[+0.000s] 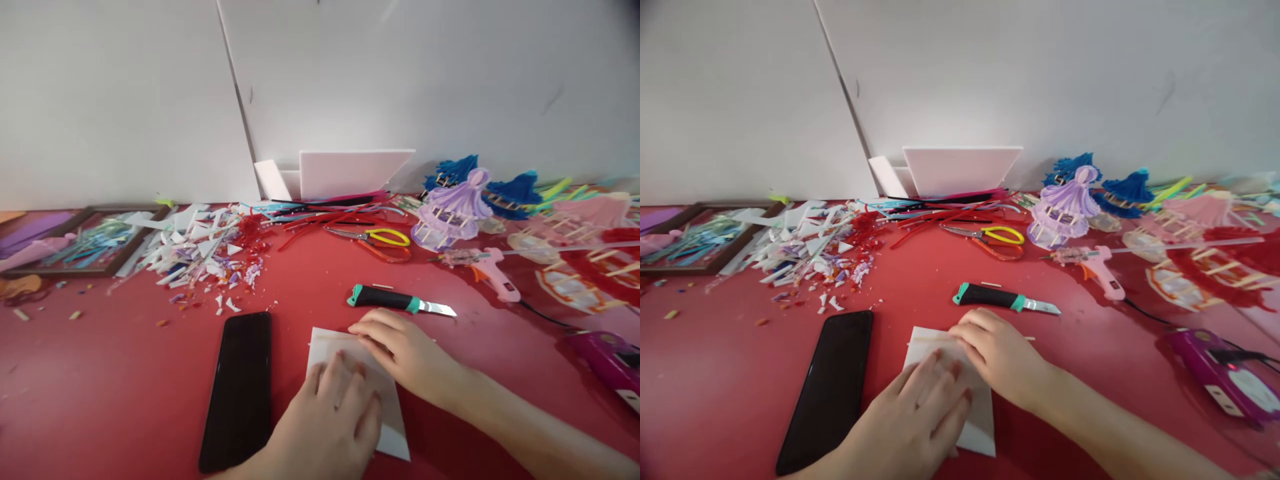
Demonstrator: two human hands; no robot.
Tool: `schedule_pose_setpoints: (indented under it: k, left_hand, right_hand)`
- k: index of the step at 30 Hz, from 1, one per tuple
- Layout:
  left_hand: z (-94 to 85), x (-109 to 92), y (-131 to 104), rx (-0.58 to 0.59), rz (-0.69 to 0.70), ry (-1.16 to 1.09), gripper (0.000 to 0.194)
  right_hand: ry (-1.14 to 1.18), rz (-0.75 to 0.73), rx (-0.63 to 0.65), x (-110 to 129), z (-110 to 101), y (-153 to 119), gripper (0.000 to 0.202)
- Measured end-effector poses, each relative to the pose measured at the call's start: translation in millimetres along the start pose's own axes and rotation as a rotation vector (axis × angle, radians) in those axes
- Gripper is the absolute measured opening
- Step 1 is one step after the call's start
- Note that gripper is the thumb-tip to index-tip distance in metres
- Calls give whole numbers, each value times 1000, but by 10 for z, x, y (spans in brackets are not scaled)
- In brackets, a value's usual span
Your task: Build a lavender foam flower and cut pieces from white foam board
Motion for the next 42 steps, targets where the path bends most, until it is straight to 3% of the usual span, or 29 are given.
schedule_pose_setpoints:
  k: [6, 10, 18, 21, 24, 27, 33, 38, 42]
  left_hand:
    - [35, -133, 90, -166, -121, 57, 24]
    - [61, -203, 107, -220, -120, 73, 26]
    - [-11, -174, 75, -164, -44, 12, 19]
    - [-71, -119, -11, -145, -132, 14, 23]
    - [-58, -71, -144, -3, -277, 74, 34]
    - [10, -62, -232, 95, -264, 84, 39]
    - [71, -72, -101, 35, -212, 58, 33]
    - [-30, -96, 42, 23, -232, 84, 32]
    - [-67, -113, 20, 60, -229, 87, 38]
  right_hand:
    - [-13, -32, -10, 48, 12, -90, 26]
    - [40, -40, 35, 61, 30, -127, 22]
    - [13, -82, -33, 63, 1, -163, 24]
    - [-16, -99, -58, 81, -20, -141, 24]
    - [-30, -83, -72, 75, -27, -114, 21]
    - [-33, -69, -67, 41, -28, -102, 17]
    - [-44, -43, -60, -26, -51, -131, 16]
    - [-54, -37, -42, -13, -63, -132, 16]
    - [-74, -59, -61, 27, -25, -87, 18]
Point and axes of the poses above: each hand's wrist, its own y-axis towards the middle knuckle, its own z-axis out of the palm, x = y × z, the point moved 2 cm from there along y, towards the middle knuckle, and after that the axes turned 10 degrees about x, right-handed, at the moved point
